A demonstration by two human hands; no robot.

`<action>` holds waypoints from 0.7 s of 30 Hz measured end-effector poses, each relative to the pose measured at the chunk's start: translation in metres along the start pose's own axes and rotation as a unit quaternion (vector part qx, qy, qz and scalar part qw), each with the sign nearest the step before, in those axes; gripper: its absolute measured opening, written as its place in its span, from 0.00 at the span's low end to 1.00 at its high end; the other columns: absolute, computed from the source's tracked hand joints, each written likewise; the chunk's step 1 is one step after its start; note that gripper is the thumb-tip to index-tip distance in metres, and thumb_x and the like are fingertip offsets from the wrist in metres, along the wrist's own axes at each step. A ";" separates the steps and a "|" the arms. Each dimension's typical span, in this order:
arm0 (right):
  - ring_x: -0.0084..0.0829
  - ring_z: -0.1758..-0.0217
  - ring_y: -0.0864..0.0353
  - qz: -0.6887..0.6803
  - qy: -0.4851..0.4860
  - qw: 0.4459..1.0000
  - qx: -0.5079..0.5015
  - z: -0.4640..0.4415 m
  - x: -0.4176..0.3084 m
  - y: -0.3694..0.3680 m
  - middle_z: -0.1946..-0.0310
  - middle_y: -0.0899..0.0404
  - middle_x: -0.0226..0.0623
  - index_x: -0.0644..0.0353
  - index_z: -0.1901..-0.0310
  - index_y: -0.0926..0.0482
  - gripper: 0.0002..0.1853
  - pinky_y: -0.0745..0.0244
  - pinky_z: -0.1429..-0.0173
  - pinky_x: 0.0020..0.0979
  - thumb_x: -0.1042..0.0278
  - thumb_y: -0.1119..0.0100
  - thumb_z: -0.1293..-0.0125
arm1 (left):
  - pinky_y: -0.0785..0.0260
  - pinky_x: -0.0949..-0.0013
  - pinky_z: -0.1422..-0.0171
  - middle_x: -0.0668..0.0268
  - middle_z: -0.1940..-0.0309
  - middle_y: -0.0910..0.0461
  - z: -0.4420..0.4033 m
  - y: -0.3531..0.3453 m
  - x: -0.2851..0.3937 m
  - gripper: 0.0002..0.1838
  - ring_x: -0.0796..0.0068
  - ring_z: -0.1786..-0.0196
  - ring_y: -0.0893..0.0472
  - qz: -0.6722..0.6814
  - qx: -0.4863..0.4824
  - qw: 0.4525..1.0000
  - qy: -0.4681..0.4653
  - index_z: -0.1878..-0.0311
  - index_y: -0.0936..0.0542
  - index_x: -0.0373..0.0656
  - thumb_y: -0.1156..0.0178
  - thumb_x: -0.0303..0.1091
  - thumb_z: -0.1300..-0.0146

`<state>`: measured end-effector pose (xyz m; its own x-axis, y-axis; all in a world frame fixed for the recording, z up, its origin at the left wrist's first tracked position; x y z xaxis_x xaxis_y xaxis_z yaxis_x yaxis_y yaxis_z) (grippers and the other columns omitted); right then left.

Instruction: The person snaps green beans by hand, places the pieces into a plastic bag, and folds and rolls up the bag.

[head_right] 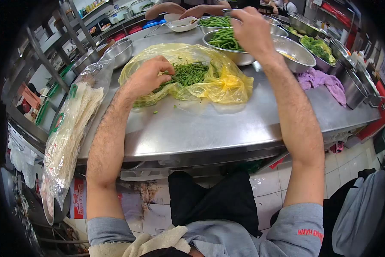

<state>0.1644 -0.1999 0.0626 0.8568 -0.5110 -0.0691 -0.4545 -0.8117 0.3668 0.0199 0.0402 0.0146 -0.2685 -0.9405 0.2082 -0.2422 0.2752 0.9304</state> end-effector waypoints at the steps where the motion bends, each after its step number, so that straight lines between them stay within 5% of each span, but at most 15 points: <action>1: 0.43 0.56 0.21 -0.046 0.023 0.999 -0.015 0.003 -0.019 -0.001 0.61 0.21 0.43 0.59 0.58 0.19 0.11 0.27 0.51 0.38 0.66 0.43 0.40 | 0.31 0.63 0.46 0.59 0.57 0.23 -0.001 0.000 0.000 0.09 0.61 0.51 0.24 0.002 -0.001 1.000 -0.005 0.58 0.20 0.40 0.39 0.27 0.42; 7: 0.42 0.59 0.22 -0.091 0.134 0.961 -0.226 0.038 -0.109 -0.021 0.67 0.24 0.41 0.61 0.64 0.22 0.07 0.27 0.56 0.41 0.68 0.46 0.37 | 0.29 0.67 0.54 0.60 0.63 0.20 0.002 0.008 0.014 0.08 0.67 0.61 0.21 0.065 0.067 0.995 0.021 0.58 0.20 0.39 0.38 0.27 0.42; 9: 0.43 0.61 0.23 -0.075 0.149 0.960 -0.223 0.044 -0.106 -0.029 0.67 0.25 0.40 0.62 0.63 0.22 0.07 0.28 0.57 0.41 0.68 0.45 0.37 | 0.29 0.68 0.58 0.61 0.67 0.19 0.001 0.013 0.023 0.10 0.70 0.66 0.21 0.057 0.106 0.992 -0.043 0.57 0.21 0.38 0.38 0.27 0.42; 13: 0.43 0.61 0.23 -0.079 0.121 0.954 -0.263 0.045 -0.098 -0.031 0.67 0.25 0.40 0.63 0.63 0.23 0.07 0.27 0.57 0.40 0.68 0.46 0.36 | 0.29 0.68 0.58 0.60 0.67 0.19 0.003 0.016 0.035 0.10 0.70 0.65 0.21 0.075 0.107 0.991 0.004 0.58 0.21 0.37 0.38 0.27 0.42; 16: 0.45 0.59 0.21 -0.090 0.116 0.950 -0.277 0.045 -0.101 -0.028 0.67 0.23 0.45 0.65 0.66 0.23 0.06 0.26 0.55 0.42 0.75 0.51 0.39 | 0.29 0.67 0.58 0.60 0.66 0.19 0.002 0.014 0.030 0.08 0.69 0.65 0.21 0.047 0.128 0.990 -0.017 0.58 0.20 0.37 0.38 0.27 0.42; 21: 0.46 0.59 0.21 -0.063 0.118 0.945 -0.299 0.043 -0.101 -0.027 0.67 0.23 0.47 0.66 0.67 0.24 0.08 0.26 0.53 0.43 0.72 0.52 0.38 | 0.28 0.65 0.57 0.60 0.66 0.22 0.002 0.014 0.027 0.08 0.63 0.62 0.21 -0.005 0.119 0.991 -0.063 0.58 0.20 0.38 0.40 0.27 0.41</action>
<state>0.0799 -0.1386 0.0193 0.9573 -0.2866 0.0371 -0.1882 -0.5208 0.8327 0.0075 0.0187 0.0329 -0.3749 -0.9155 0.1463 -0.4547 0.3191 0.8315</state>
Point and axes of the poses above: each hand's wrist, its own z-axis away from the middle knuckle, its own y-axis out of the back of the hand, x = y × z, the point moved 2 cm from there along -z, towards the middle knuckle
